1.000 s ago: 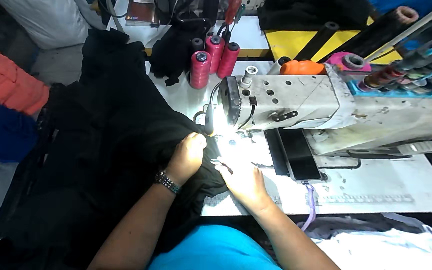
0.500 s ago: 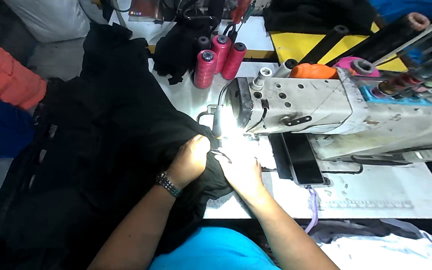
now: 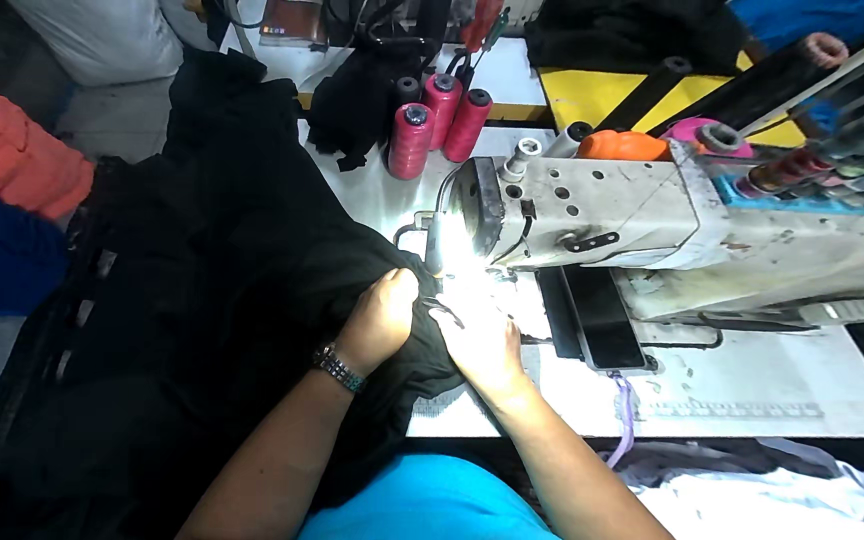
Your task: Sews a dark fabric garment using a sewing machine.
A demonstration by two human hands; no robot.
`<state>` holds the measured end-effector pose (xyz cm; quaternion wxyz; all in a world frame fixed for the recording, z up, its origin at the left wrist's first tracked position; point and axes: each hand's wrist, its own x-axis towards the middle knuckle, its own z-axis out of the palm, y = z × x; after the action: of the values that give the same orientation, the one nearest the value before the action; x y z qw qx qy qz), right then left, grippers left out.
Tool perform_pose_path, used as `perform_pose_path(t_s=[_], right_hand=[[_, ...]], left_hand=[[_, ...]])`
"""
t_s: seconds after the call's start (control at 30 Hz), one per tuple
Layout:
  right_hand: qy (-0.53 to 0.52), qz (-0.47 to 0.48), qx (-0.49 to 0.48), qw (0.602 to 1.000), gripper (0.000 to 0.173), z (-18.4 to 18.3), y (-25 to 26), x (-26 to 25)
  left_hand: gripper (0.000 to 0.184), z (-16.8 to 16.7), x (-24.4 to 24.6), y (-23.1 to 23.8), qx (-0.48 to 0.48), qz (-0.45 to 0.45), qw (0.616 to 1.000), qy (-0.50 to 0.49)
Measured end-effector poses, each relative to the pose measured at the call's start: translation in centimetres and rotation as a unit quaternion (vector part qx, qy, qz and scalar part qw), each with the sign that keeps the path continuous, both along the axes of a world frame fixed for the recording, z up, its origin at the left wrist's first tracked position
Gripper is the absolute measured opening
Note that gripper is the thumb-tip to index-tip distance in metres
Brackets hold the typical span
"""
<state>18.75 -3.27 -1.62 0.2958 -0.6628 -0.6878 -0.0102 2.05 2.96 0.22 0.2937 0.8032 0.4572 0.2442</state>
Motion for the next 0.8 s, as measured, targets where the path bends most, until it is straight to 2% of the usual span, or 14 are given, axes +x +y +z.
perform_pose_path(t_s=[0.33,0.4,0.47,0.57,0.63,0.7,0.77,0.8], right_hand=[[-0.037,-0.005,-0.017,0.999,0.021,0.0,0.3,-0.1],[-0.014,-0.027,-0.036,0.999,0.021,0.5,0.0,0.0],[0.001,-0.049,-0.055,0.997,0.029,0.8,-0.6,0.1],[0.020,-0.055,-0.116,0.992,0.051,1.3,-1.7,0.6],[0.033,-0.043,-0.127,0.990,0.056,1.4,-2.5,0.6],[0.045,-0.027,-0.117,0.992,0.045,1.3,-2.9,0.5],[0.066,-0.015,-0.127,0.990,0.031,1.3,-3.1,0.7],[0.082,-0.010,-0.132,0.988,0.025,1.3,-3.2,0.8]], left_hand=[[0.014,-0.2,0.1,-0.1,0.005,0.010,1.000,-0.024],[0.013,-0.4,0.4,-0.5,0.049,0.052,0.995,-0.066],[0.012,-0.2,0.6,-0.7,0.144,0.085,0.982,-0.083],[0.020,0.9,0.3,0.2,0.238,0.095,0.967,-0.002],[0.036,1.4,0.0,0.7,0.205,0.087,0.968,0.113],[0.052,1.4,0.2,1.2,0.182,0.083,0.962,0.187],[0.053,1.6,0.0,1.5,0.162,0.067,0.957,0.230],[0.047,1.8,-0.2,1.6,0.161,0.053,0.958,0.232]])
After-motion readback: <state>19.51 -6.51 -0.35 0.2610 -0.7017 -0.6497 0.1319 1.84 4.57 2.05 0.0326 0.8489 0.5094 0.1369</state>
